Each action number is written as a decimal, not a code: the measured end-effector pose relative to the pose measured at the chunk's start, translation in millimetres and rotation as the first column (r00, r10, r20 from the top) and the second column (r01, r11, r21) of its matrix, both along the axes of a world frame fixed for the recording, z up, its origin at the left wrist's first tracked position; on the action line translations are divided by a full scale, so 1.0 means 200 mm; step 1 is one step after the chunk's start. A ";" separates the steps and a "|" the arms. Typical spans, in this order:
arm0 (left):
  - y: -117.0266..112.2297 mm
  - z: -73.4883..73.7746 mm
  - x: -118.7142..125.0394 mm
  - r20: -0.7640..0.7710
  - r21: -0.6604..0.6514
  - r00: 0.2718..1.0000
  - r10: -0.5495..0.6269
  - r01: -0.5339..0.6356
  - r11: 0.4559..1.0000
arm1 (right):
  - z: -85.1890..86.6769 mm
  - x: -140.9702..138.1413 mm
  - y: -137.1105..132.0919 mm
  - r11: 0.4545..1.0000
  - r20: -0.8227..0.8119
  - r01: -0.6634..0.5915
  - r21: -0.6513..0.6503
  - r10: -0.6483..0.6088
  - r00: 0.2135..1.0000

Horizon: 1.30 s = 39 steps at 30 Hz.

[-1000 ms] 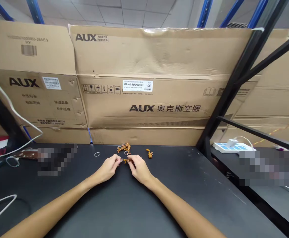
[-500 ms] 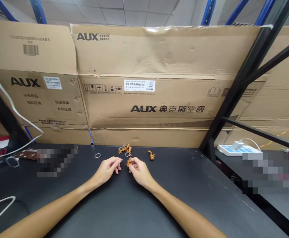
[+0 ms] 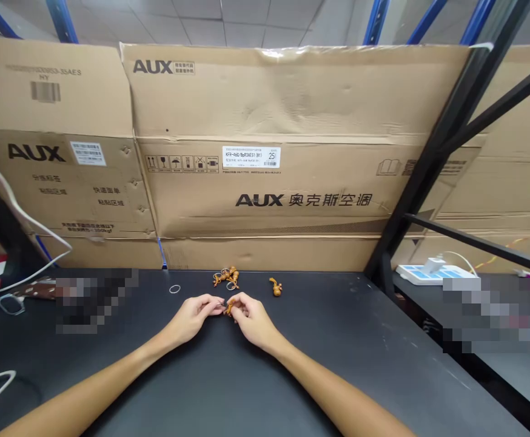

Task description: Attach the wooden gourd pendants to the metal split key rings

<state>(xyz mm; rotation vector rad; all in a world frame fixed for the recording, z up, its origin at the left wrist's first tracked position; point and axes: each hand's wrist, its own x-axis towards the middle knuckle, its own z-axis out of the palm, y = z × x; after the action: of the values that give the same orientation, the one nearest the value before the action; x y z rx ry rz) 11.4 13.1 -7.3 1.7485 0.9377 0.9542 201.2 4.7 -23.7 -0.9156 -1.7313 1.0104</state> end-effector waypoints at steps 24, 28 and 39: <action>-0.08 0.05 0.01 -0.246 0.307 0.965 0.095 -0.015 0.951 | 0.04 0.00 -0.04 0.998 0.045 -0.051 -0.023 0.052 0.998; -0.07 0.04 0.01 -0.242 0.335 0.966 0.093 -0.007 0.942 | 0.03 0.00 -0.03 0.999 0.095 0.038 0.037 -0.041 0.995; -0.06 0.02 0.00 -0.197 0.297 0.962 0.190 -0.126 0.946 | 0.09 0.04 -0.14 0.870 0.485 -0.218 0.443 -0.028 0.874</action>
<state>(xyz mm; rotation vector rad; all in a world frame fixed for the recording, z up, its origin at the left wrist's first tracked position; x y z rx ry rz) 12.2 1.8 -3.4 2.0793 1.1458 1.0512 208.7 -23.3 -6.2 -0.7842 -2.3302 0.3649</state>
